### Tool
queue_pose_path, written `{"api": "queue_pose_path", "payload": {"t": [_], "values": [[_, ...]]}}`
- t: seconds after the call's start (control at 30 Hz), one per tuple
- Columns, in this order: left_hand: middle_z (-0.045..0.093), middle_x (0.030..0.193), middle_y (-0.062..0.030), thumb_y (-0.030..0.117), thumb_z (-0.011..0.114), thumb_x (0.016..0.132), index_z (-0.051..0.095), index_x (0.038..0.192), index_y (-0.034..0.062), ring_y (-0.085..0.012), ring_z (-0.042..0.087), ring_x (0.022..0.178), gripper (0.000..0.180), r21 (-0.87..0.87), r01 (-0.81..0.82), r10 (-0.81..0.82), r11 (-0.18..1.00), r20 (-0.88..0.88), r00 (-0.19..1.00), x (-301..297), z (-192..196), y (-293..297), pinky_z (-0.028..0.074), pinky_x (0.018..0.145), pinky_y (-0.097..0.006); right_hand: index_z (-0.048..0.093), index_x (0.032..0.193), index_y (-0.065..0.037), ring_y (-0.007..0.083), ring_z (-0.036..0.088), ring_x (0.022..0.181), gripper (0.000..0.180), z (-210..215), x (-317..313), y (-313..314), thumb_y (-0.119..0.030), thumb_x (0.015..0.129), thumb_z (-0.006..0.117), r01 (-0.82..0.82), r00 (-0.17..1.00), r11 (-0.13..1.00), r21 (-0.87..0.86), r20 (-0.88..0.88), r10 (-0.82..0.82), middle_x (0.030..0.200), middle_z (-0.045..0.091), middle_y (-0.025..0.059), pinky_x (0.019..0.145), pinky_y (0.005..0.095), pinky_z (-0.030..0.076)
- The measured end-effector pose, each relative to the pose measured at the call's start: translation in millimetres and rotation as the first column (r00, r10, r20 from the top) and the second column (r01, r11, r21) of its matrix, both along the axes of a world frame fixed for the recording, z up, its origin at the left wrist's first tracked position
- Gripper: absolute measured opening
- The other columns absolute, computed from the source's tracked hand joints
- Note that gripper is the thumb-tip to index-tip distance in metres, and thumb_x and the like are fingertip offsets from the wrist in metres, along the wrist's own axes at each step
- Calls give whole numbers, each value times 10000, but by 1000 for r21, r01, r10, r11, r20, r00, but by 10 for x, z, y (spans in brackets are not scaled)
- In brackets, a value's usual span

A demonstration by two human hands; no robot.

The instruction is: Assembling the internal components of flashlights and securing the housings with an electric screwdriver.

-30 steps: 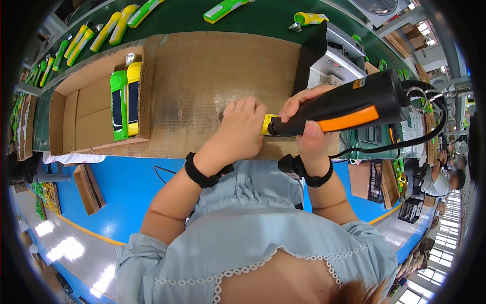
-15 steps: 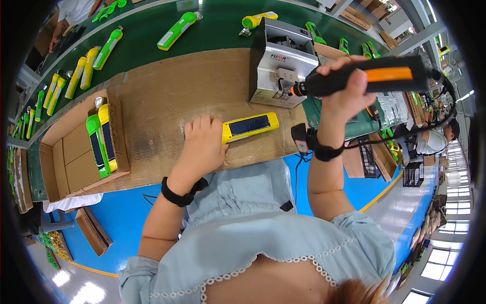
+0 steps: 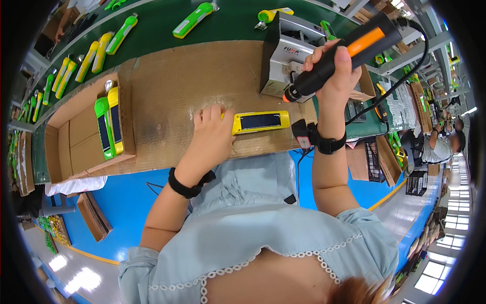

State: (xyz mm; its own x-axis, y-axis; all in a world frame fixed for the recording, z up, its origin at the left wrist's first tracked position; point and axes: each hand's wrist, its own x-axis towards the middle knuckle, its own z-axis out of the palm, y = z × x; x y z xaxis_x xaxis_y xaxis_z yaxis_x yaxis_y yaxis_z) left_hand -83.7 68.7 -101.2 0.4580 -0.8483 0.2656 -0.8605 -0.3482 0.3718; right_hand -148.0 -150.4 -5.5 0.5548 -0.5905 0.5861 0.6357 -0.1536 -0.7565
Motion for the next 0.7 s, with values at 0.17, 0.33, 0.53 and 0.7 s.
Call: {"api": "queue_pose_path", "payload": {"t": [0.17,0.33,0.53,0.7], "values": [[474,1077,-169,70,697,653,479,1118,-7,-333,443,1034,519,-43,5,-4,999,34,999,-17,-47,16,306,917,-445,493,930,17,185,573,540,371,-146,9,507,-299,810,645,-219,968,975,41,136,211,644,561,118,507,289,491],[472,1079,-169,56,693,637,474,1125,-8,-333,443,1041,538,-40,-11,14,999,69,998,-33,-108,24,307,918,-445,495,927,17,169,568,553,304,-193,115,674,-203,795,659,-240,965,971,-21,108,241,657,571,114,521,280,482],[474,1048,-175,24,635,606,476,1117,-27,-334,450,1030,538,-99,-7,15,995,80,997,-17,-158,1,313,916,-446,461,982,-4,213,555,583,472,-314,196,687,-372,778,674,-219,972,975,-28,-93,215,685,533,120,568,344,497],[479,1017,-177,14,586,587,477,1102,-48,-338,459,1010,529,-154,5,7,988,73,997,39,-130,-40,317,915,-447,455,965,-3,189,554,576,468,-321,294,702,-362,775,687,-215,973,975,-62,-103,208,676,541,116,547,309,487]]}}
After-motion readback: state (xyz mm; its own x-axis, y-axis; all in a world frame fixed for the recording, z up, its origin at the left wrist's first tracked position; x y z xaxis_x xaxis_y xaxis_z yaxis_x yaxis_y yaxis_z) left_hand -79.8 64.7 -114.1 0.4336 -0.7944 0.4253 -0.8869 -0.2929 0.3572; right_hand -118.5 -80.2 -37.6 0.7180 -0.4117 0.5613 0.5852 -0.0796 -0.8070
